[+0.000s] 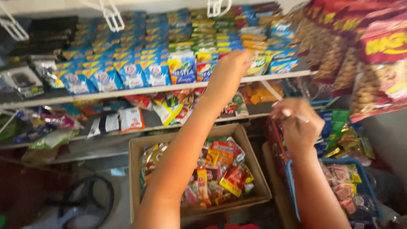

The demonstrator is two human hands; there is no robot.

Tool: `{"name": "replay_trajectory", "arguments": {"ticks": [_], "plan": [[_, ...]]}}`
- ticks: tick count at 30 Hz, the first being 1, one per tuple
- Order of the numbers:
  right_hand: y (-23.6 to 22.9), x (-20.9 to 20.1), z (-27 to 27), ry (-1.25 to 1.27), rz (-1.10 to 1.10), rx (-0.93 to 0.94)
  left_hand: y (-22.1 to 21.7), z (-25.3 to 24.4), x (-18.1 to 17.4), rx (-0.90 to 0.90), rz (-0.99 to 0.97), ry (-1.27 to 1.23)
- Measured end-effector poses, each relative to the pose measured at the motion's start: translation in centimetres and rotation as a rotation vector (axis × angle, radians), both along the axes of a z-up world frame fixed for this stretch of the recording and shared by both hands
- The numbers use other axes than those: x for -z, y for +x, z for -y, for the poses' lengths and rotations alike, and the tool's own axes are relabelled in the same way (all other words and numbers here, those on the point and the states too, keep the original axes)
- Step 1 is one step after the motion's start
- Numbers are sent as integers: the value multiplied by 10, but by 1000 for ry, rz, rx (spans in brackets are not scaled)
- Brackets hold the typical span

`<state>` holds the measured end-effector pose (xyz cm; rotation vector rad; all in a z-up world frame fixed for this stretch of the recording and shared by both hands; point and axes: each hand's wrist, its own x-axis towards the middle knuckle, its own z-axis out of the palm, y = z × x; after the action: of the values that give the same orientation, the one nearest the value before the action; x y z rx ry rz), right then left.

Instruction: The person repeatedly picks packaged food items from a cardboard box and places them onto a shelf. They handle bread crumbs, crackers, and instant drink sachets, arranging them in rows.

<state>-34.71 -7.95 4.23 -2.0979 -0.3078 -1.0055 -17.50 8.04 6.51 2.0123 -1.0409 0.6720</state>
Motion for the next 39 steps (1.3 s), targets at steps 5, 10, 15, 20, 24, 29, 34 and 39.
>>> {"name": "replay_trajectory", "arguments": {"ticks": [5, 10, 15, 20, 24, 29, 34, 39], "plan": [[46, -46, 22, 130, 265, 26, 2, 6, -29, 58, -40, -481], [101, -83, 22, 253, 351, -94, -6, -11, -64, -128, 61, -724], [135, -92, 6, 263, 271, -205, 33, -25, -63, -290, 391, -357], [138, -98, -13, 154, 282, -157, 20, -72, -81, -359, 421, -426], [142, -103, -24, 60, 294, -150, 22, -96, -71, -332, 264, -499], [141, -109, -26, 53, 263, -163, 26, -102, -60, -308, 207, -524], [142, -126, -23, -26, 221, -163, 26, -103, -53, -279, 182, -545], [139, -138, -20, -153, 142, -111, 22, -107, -55, -279, 115, -530]]}}
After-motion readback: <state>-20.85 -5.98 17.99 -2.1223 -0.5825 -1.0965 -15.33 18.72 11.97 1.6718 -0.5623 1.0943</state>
